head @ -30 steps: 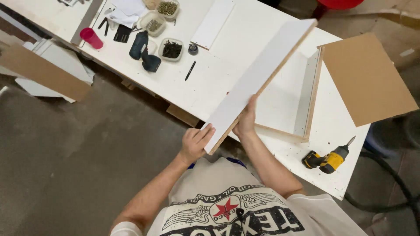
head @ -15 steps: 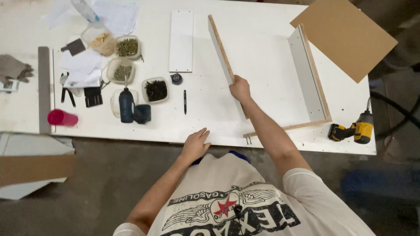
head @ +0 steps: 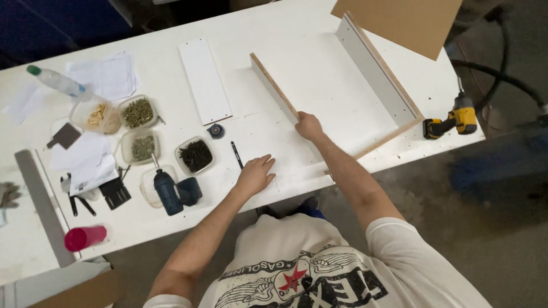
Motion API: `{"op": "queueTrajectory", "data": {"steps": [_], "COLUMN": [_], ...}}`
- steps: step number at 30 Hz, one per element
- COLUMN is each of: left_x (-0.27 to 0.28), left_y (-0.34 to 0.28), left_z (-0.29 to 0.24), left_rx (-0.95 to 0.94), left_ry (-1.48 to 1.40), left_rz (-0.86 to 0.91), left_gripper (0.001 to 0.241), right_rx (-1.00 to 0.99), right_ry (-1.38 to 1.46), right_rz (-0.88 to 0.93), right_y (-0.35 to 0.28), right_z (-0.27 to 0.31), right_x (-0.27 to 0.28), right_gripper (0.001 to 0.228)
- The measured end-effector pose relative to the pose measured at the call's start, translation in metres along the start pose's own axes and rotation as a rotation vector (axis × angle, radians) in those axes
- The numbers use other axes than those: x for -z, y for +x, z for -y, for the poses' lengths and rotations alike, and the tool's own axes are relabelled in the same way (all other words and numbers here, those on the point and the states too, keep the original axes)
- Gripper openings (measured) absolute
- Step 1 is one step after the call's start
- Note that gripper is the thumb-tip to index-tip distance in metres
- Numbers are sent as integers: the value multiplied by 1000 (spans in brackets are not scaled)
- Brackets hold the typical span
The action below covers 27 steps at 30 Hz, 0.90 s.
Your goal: Assembling a wooden cabinet frame by aligning panels and securing them with screws using a power drill.
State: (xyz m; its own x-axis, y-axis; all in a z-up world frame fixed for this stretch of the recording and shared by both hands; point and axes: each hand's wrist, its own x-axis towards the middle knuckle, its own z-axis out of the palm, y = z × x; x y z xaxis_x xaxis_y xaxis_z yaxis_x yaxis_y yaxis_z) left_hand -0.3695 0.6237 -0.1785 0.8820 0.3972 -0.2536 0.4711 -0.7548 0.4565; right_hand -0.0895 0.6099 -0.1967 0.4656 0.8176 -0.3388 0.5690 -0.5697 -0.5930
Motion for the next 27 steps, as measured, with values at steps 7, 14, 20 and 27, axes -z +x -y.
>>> {"op": "queueTrajectory", "data": {"steps": [7,14,20,27], "left_x": [31,-14,-38,-34], "left_y": [120,213,239,240], "left_z": [-47,-81,-79,-79], "left_rx": [-340,-663,-706,-803], "left_ry": [233,485,503,523], "left_rz": [95,394,590,509], "left_gripper": [50,51,28,33], "right_rx": [155,-514,-518,-568], "right_ry": [312,841,829,781], "right_rz": [-735,-808,-626,-417], "right_y": [-71,-133,-106,-153], "right_z": [-51,-109,-119,-45], "right_x": [41,43,39,90], "right_gripper": [65,110,99,97]}}
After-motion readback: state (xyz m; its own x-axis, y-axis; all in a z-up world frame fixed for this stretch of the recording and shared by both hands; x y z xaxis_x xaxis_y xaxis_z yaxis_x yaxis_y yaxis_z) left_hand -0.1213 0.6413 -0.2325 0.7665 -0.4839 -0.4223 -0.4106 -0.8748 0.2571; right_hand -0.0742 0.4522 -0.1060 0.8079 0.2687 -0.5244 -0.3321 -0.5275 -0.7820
